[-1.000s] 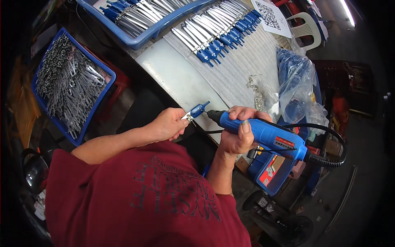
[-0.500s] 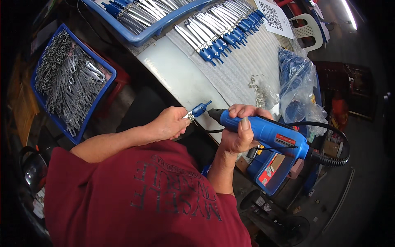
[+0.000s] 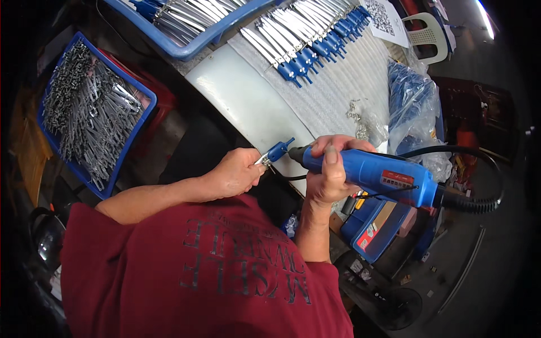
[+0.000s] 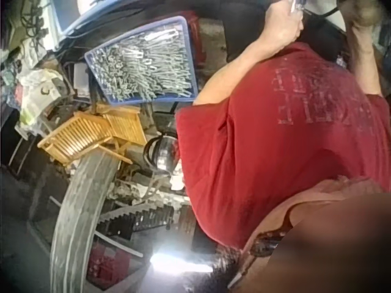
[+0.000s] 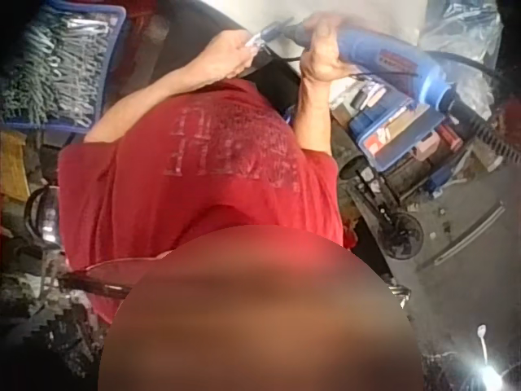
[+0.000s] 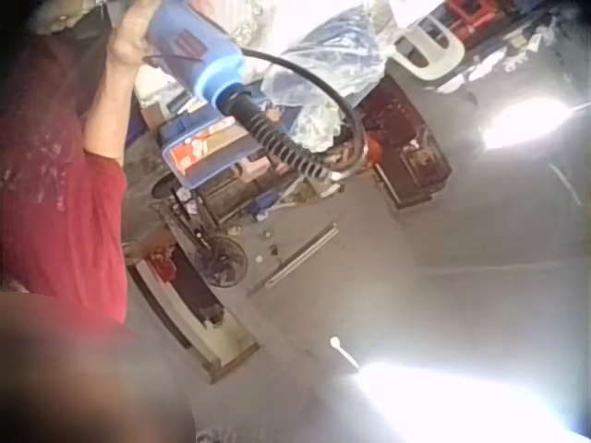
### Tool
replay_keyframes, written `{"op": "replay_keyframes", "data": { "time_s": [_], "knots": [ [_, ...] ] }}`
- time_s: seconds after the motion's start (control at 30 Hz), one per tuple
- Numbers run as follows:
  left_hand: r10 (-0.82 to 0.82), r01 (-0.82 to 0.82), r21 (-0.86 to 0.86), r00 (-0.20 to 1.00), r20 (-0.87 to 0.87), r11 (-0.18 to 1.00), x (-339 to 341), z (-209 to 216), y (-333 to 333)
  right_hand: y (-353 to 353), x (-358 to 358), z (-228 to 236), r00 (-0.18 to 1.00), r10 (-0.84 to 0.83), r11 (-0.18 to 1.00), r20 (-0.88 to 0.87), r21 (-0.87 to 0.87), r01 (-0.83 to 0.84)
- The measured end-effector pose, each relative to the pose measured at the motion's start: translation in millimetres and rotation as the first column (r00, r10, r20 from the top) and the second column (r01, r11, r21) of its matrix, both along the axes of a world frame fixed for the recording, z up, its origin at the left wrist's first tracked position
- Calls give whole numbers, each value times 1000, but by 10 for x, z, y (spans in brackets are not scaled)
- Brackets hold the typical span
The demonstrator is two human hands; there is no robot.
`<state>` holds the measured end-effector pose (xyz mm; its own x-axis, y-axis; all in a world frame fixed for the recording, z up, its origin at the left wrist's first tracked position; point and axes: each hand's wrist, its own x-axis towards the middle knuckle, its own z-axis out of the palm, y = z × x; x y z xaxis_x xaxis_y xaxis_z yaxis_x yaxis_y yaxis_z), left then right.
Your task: Assembling screwdriver bits into handles using an electric driver tool at a workstation.
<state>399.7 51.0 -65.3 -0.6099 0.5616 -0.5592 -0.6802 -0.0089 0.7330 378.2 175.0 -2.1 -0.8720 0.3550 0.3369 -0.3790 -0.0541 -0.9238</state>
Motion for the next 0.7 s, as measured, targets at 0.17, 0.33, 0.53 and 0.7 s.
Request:
{"op": "replay_keyframes", "data": {
  "time_s": [0.17,0.33,0.53,0.7],
  "knots": [
    [4,-5,-40,1000,-23,999,-23,24,-16,-40,27,-8,999,13,975,-51,221,-2],
    [24,-24,1,1000,-10,1000,-12,53,-23,0,21,85,997,73,997,-7,0,-73],
    [23,-23,-29,999,-25,999,-6,64,-20,-16,28,112,997,61,995,-42,-76,-64],
    [36,-36,-22,999,-6,999,-2,78,-3,7,27,79,997,69,993,-40,-91,-73]
  ]
}}
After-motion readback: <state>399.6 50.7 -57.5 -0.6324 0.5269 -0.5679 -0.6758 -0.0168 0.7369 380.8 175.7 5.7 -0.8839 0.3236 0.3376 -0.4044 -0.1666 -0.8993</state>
